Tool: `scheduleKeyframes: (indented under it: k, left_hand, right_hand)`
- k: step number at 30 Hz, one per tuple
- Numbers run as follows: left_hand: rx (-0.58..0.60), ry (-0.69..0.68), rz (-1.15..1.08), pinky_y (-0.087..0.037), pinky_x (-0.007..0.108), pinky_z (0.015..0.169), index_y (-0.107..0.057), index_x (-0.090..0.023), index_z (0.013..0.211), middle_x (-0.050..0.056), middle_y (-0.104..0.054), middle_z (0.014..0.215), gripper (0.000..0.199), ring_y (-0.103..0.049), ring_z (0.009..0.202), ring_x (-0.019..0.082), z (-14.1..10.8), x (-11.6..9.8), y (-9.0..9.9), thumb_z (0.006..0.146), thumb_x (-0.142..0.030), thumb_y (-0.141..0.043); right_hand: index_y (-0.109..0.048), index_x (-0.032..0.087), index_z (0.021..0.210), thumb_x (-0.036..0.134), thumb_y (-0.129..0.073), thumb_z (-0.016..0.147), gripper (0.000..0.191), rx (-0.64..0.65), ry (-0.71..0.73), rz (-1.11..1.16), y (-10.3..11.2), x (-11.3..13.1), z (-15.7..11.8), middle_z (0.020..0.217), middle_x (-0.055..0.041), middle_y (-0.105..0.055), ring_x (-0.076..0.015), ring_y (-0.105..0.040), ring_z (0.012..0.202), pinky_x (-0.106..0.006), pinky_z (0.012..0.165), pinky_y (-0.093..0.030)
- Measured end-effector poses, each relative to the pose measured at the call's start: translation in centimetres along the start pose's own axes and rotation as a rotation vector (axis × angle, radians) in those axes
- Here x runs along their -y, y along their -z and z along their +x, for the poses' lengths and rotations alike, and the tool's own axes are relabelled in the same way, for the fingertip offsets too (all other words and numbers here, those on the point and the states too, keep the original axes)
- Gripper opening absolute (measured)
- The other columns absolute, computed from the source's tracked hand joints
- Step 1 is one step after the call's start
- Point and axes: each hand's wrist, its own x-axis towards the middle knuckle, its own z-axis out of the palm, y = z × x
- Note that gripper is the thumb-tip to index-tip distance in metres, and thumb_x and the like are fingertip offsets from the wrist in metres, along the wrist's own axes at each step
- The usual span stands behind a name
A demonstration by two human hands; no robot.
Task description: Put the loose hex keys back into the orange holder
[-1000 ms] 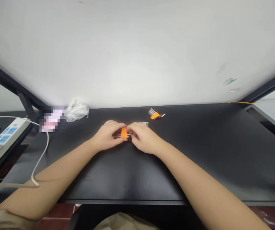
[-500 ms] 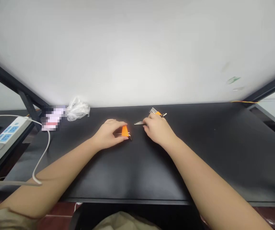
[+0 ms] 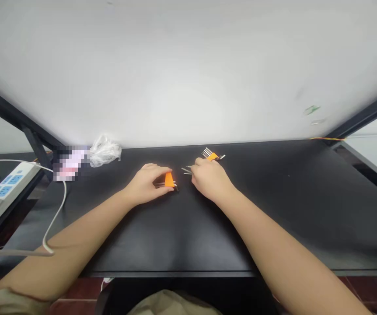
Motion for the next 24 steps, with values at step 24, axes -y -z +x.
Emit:
scheduleKeyframes:
  k: [24]
  left_hand:
    - [-0.027, 0.015, -0.014, -0.042, 0.045, 0.11, -0.062, -0.026, 0.13, 0.005, -0.072, 0.118, 0.056, -0.066, 0.111, 0.026, 0.0, 0.2, -0.1, 0.083, -0.053, -0.075]
  right_hand:
    - [-0.071, 0.022, 0.106, 0.014, -0.051, 0.097, 0.023, -0.055, 0.268, 0.424, 1.5, 0.2, -1.3, 0.104, -0.0077, -0.067, -0.0192, -0.065, 0.085, -0.033, 0.079, -0.053]
